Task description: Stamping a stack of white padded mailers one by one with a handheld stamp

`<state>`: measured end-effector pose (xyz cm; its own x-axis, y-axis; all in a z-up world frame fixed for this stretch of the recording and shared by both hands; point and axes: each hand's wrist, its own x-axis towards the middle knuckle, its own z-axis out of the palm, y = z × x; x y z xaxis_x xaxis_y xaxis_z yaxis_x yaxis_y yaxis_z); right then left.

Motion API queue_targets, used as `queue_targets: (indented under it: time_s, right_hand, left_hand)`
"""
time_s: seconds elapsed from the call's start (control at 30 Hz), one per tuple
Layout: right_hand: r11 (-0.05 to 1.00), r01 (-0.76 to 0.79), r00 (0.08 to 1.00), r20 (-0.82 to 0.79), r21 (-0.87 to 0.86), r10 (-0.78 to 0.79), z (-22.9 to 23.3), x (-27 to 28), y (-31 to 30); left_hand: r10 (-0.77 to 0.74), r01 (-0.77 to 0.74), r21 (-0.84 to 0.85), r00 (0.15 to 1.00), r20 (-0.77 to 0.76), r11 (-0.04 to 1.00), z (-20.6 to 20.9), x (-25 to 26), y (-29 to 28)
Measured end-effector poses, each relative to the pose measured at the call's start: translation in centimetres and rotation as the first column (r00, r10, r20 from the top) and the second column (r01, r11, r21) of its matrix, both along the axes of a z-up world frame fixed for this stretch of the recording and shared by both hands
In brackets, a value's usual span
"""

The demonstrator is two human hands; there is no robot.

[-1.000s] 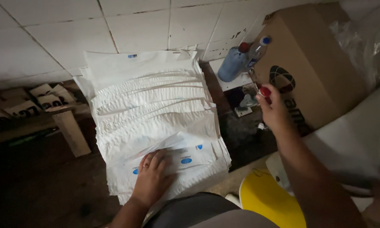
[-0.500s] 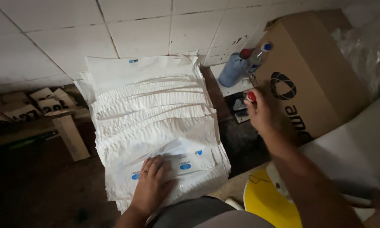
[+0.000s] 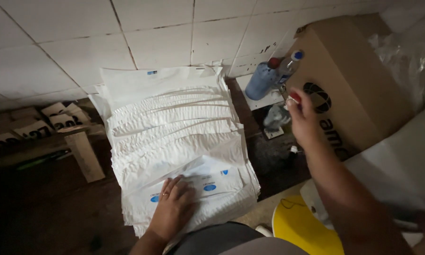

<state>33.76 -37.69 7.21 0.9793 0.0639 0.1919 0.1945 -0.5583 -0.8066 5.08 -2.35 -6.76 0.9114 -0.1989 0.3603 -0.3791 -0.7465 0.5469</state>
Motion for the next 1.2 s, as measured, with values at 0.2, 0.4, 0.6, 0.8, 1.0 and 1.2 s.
queue_targets:
  time_s: [0.2,0.4,0.6,0.8,1.0,1.2]
  right_hand:
    - [0.961,-0.269,0.878,-0.428,-0.068,0.216,10.3,-6.4,5.6]
    - [0.867,-0.497,0.802,-0.399,-0.031,0.445,7.5,-8.0,6.1]
    - [0.764,-0.638,0.720,-0.425,-0.095,0.548,6.7,-10.6,7.7]
    - [0.670,-0.732,0.671,-0.301,-0.124,0.678,6.6,-11.1,8.5]
    - [0.692,-0.711,0.681,-0.359,-0.120,0.638,6.5,-11.4,8.2]
    - [0.692,-0.715,0.678,-0.341,-0.101,0.651,6.7,-11.9,7.9]
  left_hand:
    - [-0.040,0.040,-0.014,0.998,-0.048,0.999,1.1,0.3,0.0]
    - [-0.072,0.071,-0.013,0.991,-0.116,0.997,0.9,0.3,0.2]
    - [-0.056,0.057,0.007,0.995,-0.080,0.998,0.2,0.0,0.0]
    - [-0.127,0.129,0.008,0.987,-0.097,0.992,1.2,-0.1,0.3]
    - [-0.126,0.128,0.015,0.987,-0.103,0.992,1.2,0.1,-0.1]
    - [-0.146,0.155,0.107,0.985,-0.089,0.982,0.3,-0.1,0.0]
